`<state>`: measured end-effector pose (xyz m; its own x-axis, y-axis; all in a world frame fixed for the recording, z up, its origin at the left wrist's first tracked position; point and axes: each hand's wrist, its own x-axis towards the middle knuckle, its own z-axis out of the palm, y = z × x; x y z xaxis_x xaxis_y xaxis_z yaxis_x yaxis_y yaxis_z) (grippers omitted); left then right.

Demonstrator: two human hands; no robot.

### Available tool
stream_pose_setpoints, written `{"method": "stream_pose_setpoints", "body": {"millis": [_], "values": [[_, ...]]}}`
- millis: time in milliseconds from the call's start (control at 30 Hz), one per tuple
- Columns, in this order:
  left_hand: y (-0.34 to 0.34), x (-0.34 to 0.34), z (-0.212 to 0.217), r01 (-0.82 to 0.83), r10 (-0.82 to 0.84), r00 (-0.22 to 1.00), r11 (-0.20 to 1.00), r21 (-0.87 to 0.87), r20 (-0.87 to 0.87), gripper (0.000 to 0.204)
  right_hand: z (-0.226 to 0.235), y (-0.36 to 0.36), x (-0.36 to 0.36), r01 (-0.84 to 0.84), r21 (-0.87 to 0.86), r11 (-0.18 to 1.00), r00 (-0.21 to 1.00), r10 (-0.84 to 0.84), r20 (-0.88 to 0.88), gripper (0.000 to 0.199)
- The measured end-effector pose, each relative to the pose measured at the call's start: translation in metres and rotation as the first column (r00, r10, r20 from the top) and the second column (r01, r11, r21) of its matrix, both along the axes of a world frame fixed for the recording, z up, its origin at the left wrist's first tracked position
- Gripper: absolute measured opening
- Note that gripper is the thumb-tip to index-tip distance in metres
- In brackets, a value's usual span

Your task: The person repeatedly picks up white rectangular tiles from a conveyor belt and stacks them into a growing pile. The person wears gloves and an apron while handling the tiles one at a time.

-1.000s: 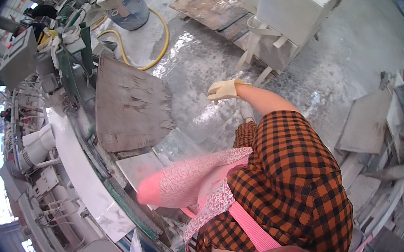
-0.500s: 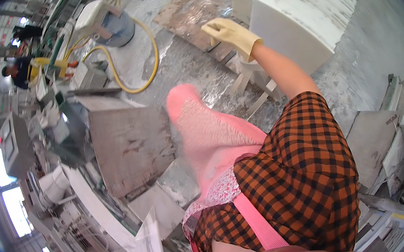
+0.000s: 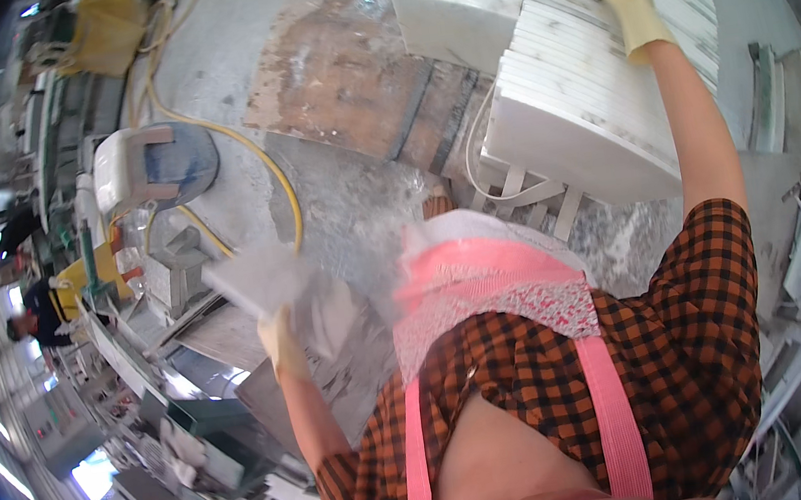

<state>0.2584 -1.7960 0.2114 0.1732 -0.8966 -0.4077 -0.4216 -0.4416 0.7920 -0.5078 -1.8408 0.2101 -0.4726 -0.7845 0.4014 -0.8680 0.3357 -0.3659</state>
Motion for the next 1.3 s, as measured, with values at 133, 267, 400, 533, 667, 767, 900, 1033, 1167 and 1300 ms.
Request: {"method": "stream_pose_setpoints", "body": {"millis": [133,267,400,533,667,767,900,1033,1167,1300], "values": [[-0.178,-0.105,-0.07,0.499,-0.555,0.602,0.823,0.273,0.574,0.039,0.029,0.003,0.014,0.243,0.092,0.966,0.965,-0.25,0.077,0.062],[-0.282,-0.211,-0.122,0.844,-0.785,0.14,0.413,0.342,0.603,0.032,0.032,-0.002,0.015,0.117,0.29,0.95,0.918,0.008,-0.396,0.052],[-0.328,-0.321,-0.147,0.939,-0.655,-0.335,-0.177,0.293,0.677,0.03,0.01,-0.015,0.002,0.232,0.003,0.973,0.964,-0.229,-0.134,0.041],[-0.335,-0.405,-0.159,0.886,-0.566,-0.436,-0.406,0.223,0.7,0.018,0.005,-0.01,0.004,0.229,0.019,0.973,0.97,-0.226,-0.093,0.04],[-0.329,-0.453,-0.175,0.884,-0.576,-0.421,-0.433,0.175,0.7,0.011,0.013,-0.009,0.012,0.246,0.055,0.968,0.969,-0.245,-0.025,0.041],[-0.326,-0.472,-0.19,0.892,-0.639,-0.391,-0.44,0.102,0.663,0.013,0.017,-0.014,0.012,0.25,0.083,0.965,0.968,-0.25,-0.005,0.043],[-0.326,-0.487,-0.211,0.895,-0.665,-0.381,-0.44,0.075,0.642,0.014,0.021,-0.017,0.008,0.233,0.117,0.965,0.973,-0.231,-0.03,0.045],[-0.327,-0.493,-0.233,0.899,-0.677,-0.384,-0.429,0.087,0.628,0.015,0.022,-0.015,0.009,0.242,0.145,0.959,0.97,-0.24,-0.032,0.045],[-0.332,-0.498,-0.25,0.879,-0.65,-0.434,-0.459,0.134,0.624,0.014,0.021,-0.016,0.013,0.252,0.121,0.96,0.968,-0.251,-0.021,0.046],[-0.337,-0.505,-0.261,0.864,-0.653,-0.447,-0.492,0.107,0.611,0.013,0.024,-0.02,0.016,0.244,0.135,0.96,0.969,-0.248,0.012,0.046]]}}
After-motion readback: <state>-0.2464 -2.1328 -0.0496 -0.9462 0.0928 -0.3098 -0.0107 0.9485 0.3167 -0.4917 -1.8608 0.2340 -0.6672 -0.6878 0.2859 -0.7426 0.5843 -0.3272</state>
